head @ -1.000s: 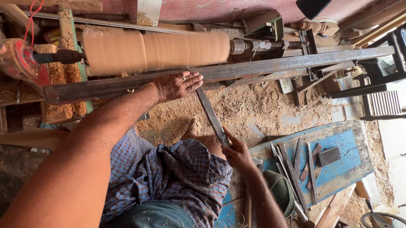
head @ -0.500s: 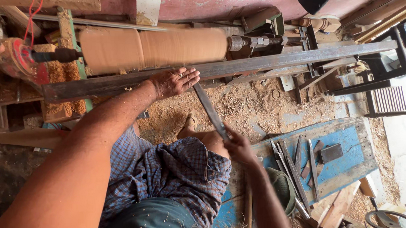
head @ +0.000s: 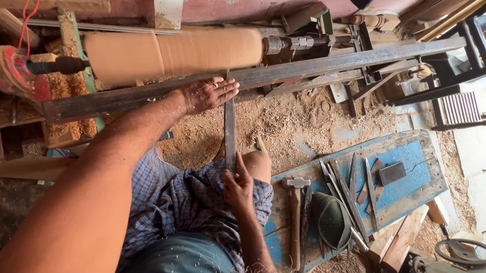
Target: The person uses a chisel to shape a cylindrical piece of wood mounted on a lathe. They hold the chisel against the spinning wood to remove material and smooth the surface, generating wood shavings.
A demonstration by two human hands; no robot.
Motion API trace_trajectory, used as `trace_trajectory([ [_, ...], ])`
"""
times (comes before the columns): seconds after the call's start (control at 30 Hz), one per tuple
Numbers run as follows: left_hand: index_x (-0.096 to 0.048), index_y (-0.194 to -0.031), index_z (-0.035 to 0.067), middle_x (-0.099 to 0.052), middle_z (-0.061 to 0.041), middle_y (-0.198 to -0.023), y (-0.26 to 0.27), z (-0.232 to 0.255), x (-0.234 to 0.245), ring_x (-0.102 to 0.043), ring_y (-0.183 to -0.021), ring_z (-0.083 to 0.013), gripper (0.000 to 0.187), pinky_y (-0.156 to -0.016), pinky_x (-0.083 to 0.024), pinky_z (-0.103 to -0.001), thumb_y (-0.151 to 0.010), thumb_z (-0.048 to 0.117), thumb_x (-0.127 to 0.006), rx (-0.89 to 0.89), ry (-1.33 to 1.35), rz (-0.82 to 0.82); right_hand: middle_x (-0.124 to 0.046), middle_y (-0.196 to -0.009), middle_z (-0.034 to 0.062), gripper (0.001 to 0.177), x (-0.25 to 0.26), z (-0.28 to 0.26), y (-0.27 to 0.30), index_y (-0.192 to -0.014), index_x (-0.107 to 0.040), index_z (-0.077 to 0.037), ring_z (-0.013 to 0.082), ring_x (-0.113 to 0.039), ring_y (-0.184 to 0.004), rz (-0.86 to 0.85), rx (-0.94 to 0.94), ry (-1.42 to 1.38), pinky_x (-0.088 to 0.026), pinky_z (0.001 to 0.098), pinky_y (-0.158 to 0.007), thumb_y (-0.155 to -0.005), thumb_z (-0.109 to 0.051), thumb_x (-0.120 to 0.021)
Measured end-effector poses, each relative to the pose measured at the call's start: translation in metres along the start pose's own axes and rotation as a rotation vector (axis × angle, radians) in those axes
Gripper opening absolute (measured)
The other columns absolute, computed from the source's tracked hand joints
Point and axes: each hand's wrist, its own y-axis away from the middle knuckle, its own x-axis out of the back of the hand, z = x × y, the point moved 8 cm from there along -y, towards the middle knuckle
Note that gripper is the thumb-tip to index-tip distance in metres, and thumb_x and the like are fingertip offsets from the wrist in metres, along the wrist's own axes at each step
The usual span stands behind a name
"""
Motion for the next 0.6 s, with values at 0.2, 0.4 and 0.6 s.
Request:
trace_trajectory([
  [0.2, -0.038, -0.154, 0.007, -0.042, -0.007, -0.161, -0.003, -0.005, 0.000, -0.044, -0.145, -0.0157, 0.055, -0.121, -0.034, -0.034, -0.099, 0.009, -0.046, 0.002, 0.025, 0.003, -0.062, -0.085, -0.0023, 0.074, 0.035, -0.050, -0.007, -0.162, -0.040, -0.022, 0.0037, -0.046, -0.055, -0.065, 0.063, 0.306, -0.034, 0.0216, -0.044, -0.096, 0.007, -0.056],
  [0.4, -0.038, -0.155, 0.007, -0.044, -0.008, -0.160, -0.002, -0.007, 0.000, -0.046, -0.144, -0.0171, 0.058, -0.122, -0.034, -0.033, -0.098, 0.007, -0.049, 0.032, 0.049, 0.009, -0.058, -0.068, -0.0011, 0.072, 0.060, -0.080, -0.021, -0.158, -0.038, -0.030, 0.0056, -0.041, -0.044, -0.136, -0.149, 0.349, -0.033, 0.0218, -0.037, -0.095, -0.003, -0.060],
  [0.6, -0.038, -0.154, 0.010, -0.043, -0.005, -0.160, -0.002, -0.008, 0.003, -0.046, -0.143, -0.0160, 0.057, -0.121, -0.035, -0.035, -0.099, 0.011, -0.052, 0.055, 0.008, 0.004, -0.054, -0.062, -0.0025, 0.069, 0.082, -0.096, -0.042, -0.159, -0.039, -0.025, 0.0061, -0.040, -0.043, -0.268, -0.115, 0.413, -0.035, 0.0235, -0.036, -0.097, -0.006, -0.062],
])
